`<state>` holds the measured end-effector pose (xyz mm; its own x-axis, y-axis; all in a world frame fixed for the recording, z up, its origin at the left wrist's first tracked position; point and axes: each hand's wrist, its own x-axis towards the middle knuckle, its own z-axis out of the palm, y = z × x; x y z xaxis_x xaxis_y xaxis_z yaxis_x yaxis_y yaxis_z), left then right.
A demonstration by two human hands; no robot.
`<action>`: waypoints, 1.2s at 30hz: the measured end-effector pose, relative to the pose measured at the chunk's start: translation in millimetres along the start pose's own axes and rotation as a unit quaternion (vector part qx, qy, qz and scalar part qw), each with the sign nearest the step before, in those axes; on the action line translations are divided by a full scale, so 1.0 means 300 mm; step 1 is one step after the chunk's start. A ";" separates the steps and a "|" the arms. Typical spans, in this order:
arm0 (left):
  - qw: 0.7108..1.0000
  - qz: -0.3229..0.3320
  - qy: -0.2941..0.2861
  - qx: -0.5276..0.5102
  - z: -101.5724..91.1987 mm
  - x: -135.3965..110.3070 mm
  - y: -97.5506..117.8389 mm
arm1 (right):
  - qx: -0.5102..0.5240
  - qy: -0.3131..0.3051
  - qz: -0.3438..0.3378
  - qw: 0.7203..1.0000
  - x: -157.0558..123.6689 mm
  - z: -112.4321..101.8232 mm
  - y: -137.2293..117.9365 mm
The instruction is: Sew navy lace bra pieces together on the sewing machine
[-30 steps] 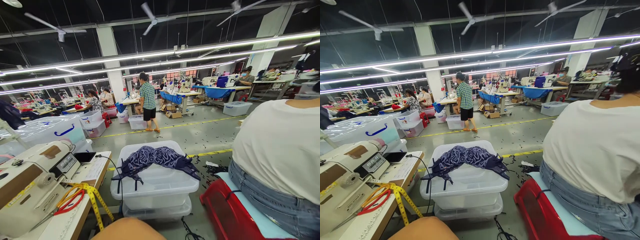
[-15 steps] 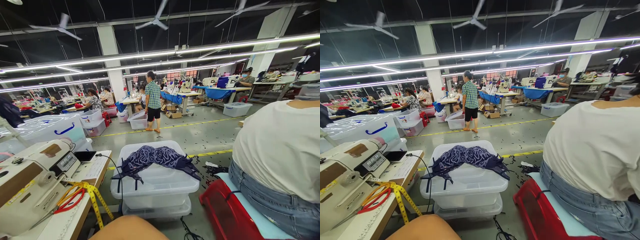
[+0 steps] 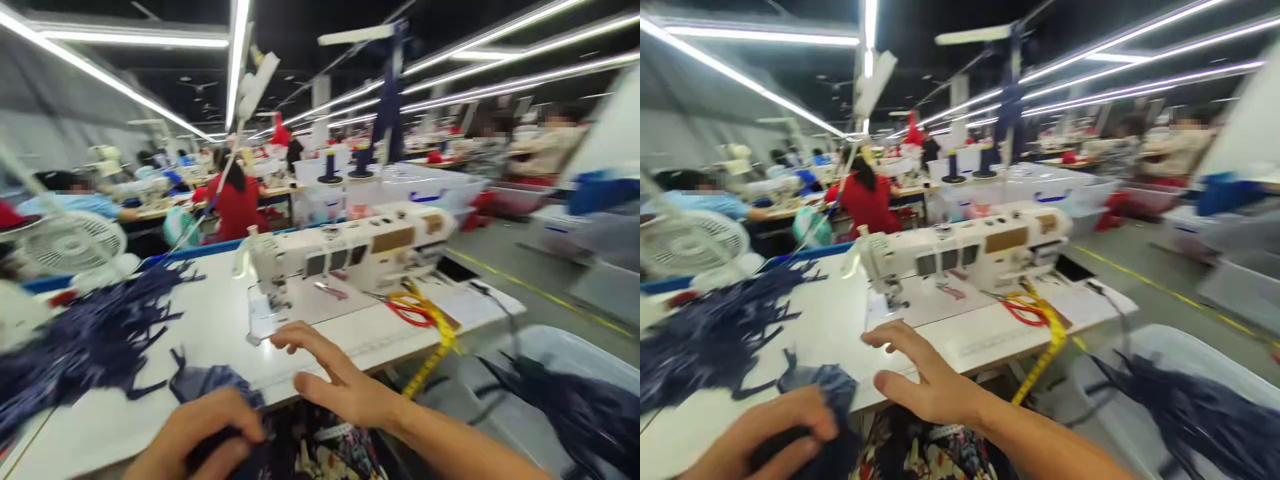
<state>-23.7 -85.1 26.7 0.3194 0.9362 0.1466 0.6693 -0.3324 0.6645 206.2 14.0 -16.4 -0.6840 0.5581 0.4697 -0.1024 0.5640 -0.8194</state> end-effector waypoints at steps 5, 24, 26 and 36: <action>0.972 -0.064 -0.042 -0.224 0.092 0.131 -0.046 | 0.125 -0.093 0.209 0.965 0.021 0.012 0.033; 0.855 -0.168 -0.098 -0.481 0.243 0.184 -0.283 | 0.027 0.014 0.328 0.944 -0.041 -0.022 0.202; 0.850 -0.162 -0.097 -0.492 0.244 0.184 -0.292 | 0.018 0.007 0.323 0.946 -0.027 -0.017 0.167; 0.840 -0.179 -0.087 -0.505 0.261 0.055 -0.279 | 0.049 0.021 0.291 0.955 0.076 -0.002 0.068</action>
<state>-21.8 -50.7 -83.8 0.3713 0.8954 -0.2459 -0.1399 0.3157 0.9385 188.8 38.5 -22.3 -0.6167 0.7846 -0.0641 0.2177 0.0918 -0.9717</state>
